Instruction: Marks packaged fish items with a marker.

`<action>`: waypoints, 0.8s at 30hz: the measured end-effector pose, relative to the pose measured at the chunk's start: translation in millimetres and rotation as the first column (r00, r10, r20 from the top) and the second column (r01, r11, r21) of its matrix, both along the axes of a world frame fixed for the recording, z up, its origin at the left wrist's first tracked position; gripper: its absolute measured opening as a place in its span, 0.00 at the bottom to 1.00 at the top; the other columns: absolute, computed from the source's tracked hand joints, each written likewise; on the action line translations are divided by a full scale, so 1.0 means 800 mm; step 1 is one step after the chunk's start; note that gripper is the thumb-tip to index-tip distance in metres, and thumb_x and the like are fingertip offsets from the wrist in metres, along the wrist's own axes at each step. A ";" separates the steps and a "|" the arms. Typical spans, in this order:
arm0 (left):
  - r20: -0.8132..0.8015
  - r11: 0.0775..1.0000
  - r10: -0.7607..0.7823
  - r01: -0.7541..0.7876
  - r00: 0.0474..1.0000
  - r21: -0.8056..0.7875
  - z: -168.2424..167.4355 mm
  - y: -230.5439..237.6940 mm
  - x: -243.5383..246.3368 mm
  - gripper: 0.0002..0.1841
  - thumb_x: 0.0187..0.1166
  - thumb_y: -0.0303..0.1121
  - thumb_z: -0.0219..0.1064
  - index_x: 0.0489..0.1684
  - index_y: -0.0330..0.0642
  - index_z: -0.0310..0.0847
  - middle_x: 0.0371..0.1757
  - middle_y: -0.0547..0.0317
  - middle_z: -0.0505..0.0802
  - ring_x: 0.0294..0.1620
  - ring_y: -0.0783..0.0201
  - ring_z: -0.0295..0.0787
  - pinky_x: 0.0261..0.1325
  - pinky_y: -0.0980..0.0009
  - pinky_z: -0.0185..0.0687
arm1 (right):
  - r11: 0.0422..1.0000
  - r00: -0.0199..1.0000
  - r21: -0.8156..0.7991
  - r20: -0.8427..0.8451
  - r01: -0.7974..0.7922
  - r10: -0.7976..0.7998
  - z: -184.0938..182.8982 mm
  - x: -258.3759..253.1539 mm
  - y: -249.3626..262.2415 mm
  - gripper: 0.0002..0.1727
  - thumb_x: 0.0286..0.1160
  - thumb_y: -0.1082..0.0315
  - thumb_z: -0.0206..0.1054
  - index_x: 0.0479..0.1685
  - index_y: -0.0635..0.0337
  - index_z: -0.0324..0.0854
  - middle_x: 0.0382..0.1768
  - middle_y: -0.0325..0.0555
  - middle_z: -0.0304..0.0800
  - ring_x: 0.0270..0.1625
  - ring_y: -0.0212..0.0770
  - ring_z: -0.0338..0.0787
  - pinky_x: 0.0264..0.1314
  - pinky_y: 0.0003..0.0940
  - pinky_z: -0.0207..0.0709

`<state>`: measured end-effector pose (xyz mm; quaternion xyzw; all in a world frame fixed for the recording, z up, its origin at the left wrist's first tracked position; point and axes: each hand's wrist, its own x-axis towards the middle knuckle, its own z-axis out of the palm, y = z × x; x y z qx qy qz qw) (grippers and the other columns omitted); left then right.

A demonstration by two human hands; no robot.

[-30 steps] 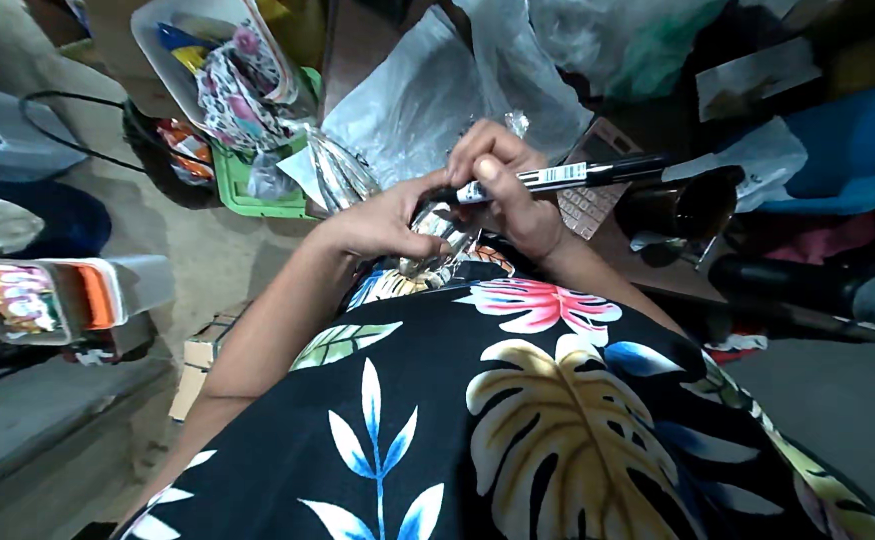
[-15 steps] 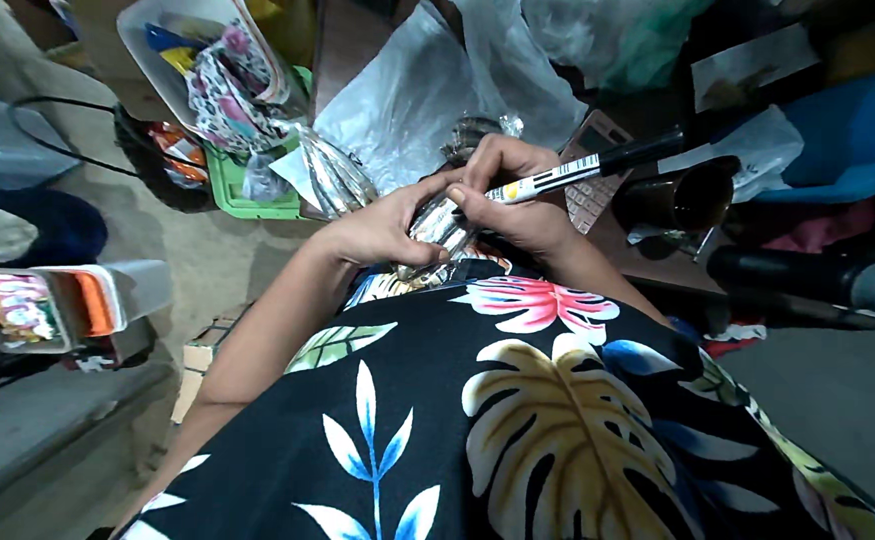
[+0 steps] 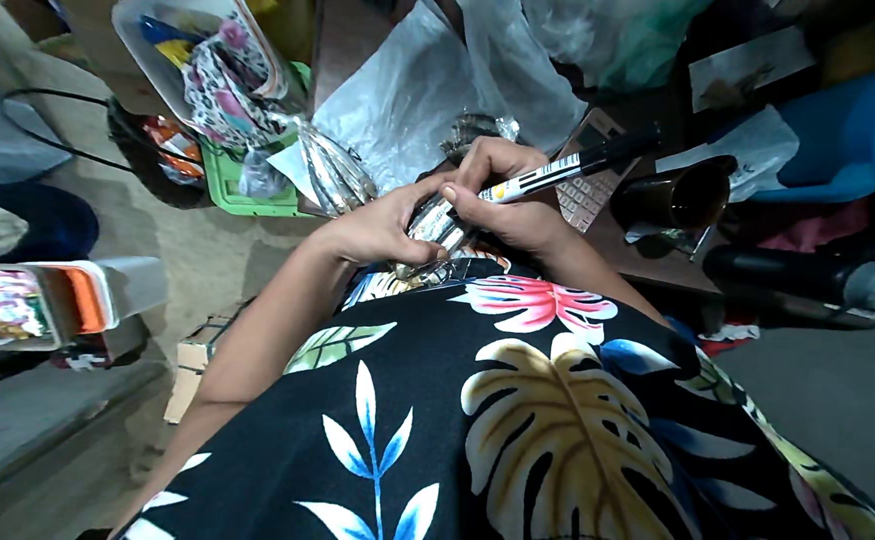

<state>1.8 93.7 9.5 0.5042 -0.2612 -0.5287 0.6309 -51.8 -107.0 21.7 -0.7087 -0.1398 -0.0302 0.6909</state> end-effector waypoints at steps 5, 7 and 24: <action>0.024 1.000 0.009 -0.009 1.000 0.002 0.002 0.000 -0.003 0.44 0.56 0.20 0.73 0.84 0.42 0.63 0.63 0.63 0.89 0.59 0.73 0.89 0.61 0.76 0.89 | 1.000 1.000 0.016 -0.008 -0.008 0.008 0.000 -0.001 0.001 0.10 0.69 0.75 0.71 0.22 0.60 0.78 0.29 0.39 0.86 0.34 0.27 0.86 0.40 0.24 0.81; 0.016 1.000 0.007 -0.007 1.000 0.008 0.002 0.001 -0.004 0.45 0.56 0.20 0.73 0.84 0.43 0.62 0.63 0.62 0.89 0.59 0.73 0.89 0.60 0.75 0.89 | 1.000 1.000 0.029 -0.008 -0.013 0.013 -0.001 -0.002 0.001 0.10 0.69 0.76 0.71 0.23 0.60 0.78 0.29 0.41 0.86 0.35 0.30 0.88 0.43 0.28 0.85; -0.027 1.000 0.002 -0.002 1.000 0.004 0.006 0.001 -0.007 0.42 0.55 0.17 0.71 0.80 0.47 0.64 0.59 0.67 0.90 0.55 0.76 0.90 0.56 0.77 0.90 | 0.998 0.999 0.048 -0.012 0.040 -0.040 0.000 -0.003 0.002 0.11 0.70 0.77 0.68 0.22 0.58 0.76 0.28 0.36 0.82 0.31 0.24 0.81 0.33 0.19 0.75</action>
